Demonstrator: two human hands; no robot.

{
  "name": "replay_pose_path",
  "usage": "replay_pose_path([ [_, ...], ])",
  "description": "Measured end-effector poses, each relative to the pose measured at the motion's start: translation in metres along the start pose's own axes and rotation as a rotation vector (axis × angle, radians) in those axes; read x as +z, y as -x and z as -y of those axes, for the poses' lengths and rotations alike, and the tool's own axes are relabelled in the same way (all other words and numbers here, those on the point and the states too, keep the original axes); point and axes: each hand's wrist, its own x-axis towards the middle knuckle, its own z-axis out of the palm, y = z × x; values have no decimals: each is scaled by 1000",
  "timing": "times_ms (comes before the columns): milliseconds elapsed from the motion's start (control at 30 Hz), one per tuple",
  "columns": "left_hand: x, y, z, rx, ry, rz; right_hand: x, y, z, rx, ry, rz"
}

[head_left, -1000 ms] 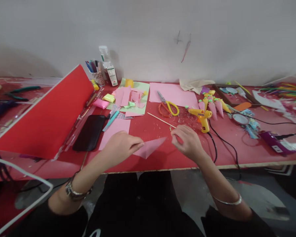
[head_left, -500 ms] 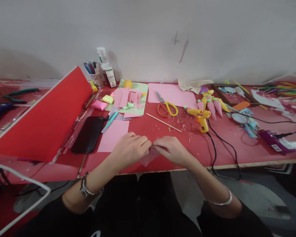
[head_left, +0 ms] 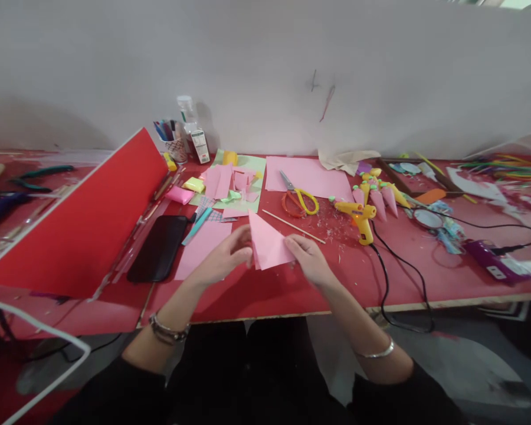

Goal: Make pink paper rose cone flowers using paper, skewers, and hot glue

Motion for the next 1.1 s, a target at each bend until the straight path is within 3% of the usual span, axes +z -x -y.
replay_pose_path([
  [167, 13, -1, 3, -16, 177, 2, 18, 0, -9, 154, -231, 81],
  [267, 13, 0, 4, -87, 250, 5, 20, 1, -9, 153, -149, 88],
  [400, 13, 0, 3, -214, 306, -33, 17, 2, -7, -35, 105, 19],
  [533, 11, 1, 0, -235, 256, -55, 13, 5, -4, -259, 266, 154],
  [667, 9, 3, -1, -212, 187, -7, 14, 5, 0, -303, 437, 110],
  [767, 8, 7, -3, -179, 93, 47, 16, 3, 2, -224, 386, -38],
  [900, 10, 11, -7, -259, 3, 44, 18, 2, 1, 41, 128, -192],
  [1000, 11, 11, -8, -330, -39, -59, 21, 2, -1, 222, -150, -215],
  [1100, 7, 11, -6, -313, -35, -109, 19, 4, -2, 197, -256, -178],
])
